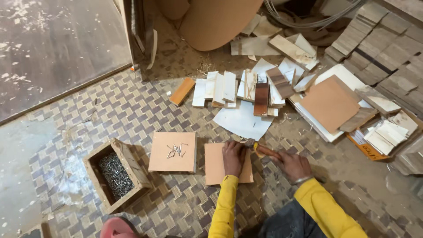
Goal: The person sits on the floor and hammers nails into small square wooden boards. They take nails from a wooden box, position each nail on a board, and drive it in with a hammer, working through several boards one at a time.
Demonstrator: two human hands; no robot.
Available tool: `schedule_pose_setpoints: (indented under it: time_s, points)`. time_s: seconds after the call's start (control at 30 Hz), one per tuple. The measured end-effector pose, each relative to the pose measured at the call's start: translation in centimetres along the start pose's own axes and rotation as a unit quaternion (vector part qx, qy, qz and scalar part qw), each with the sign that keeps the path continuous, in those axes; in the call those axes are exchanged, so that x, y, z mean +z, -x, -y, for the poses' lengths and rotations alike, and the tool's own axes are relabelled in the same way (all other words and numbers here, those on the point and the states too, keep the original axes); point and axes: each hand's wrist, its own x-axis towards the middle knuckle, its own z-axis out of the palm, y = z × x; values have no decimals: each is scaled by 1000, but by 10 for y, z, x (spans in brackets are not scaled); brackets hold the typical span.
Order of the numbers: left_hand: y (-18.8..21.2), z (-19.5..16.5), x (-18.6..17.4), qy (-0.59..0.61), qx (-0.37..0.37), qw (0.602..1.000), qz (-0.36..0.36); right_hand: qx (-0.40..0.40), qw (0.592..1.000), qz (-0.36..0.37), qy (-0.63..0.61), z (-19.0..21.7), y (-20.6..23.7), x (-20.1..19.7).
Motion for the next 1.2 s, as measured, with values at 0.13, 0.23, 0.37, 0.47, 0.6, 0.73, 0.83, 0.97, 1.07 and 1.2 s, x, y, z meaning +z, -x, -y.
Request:
schedule_pose_setpoints:
  time_s: [0.13, 0.23, 0.37, 0.47, 0.6, 0.73, 0.83, 0.97, 1.07, 1.2]
  points:
    - [-3, -4, 0, -4, -10, 1000, 3, 2, 997, -54, -60, 0, -1, 1]
    - [-4, -6, -2, -10, -12, 1000, 1, 15, 995, -55, -85, 0, -2, 1]
    - [-2, -8, -4, -18, -20, 1000, 9, -2, 999, -3, -36, -1, -1, 1]
    - [-1, -6, -4, -13, -32, 999, 17, 9, 995, -52, -87, -1, 0, 3]
    - [-1, -2, -1, 4, -40, 999, 21, 17, 1000, -1, -16, -3, -3, 5]
    - [-3, 0, 5, 17, -65, 998, -1, -6, 996, -54, -77, -2, -4, 7]
    - [3, 1, 7, 27, -85, 996, -11, -11, 991, -80, -110, -6, 0, 10]
    - [4, 4, 10, 61, -111, 992, 4, -24, 999, -33, -17, -23, -7, 22]
    - [5, 8, 11, 17, -108, 994, 5, 12, 987, -114, -110, -34, -4, 39]
    - [7, 10, 11, -14, -80, 997, 6, 7, 957, -194, -214, -29, -2, 48]
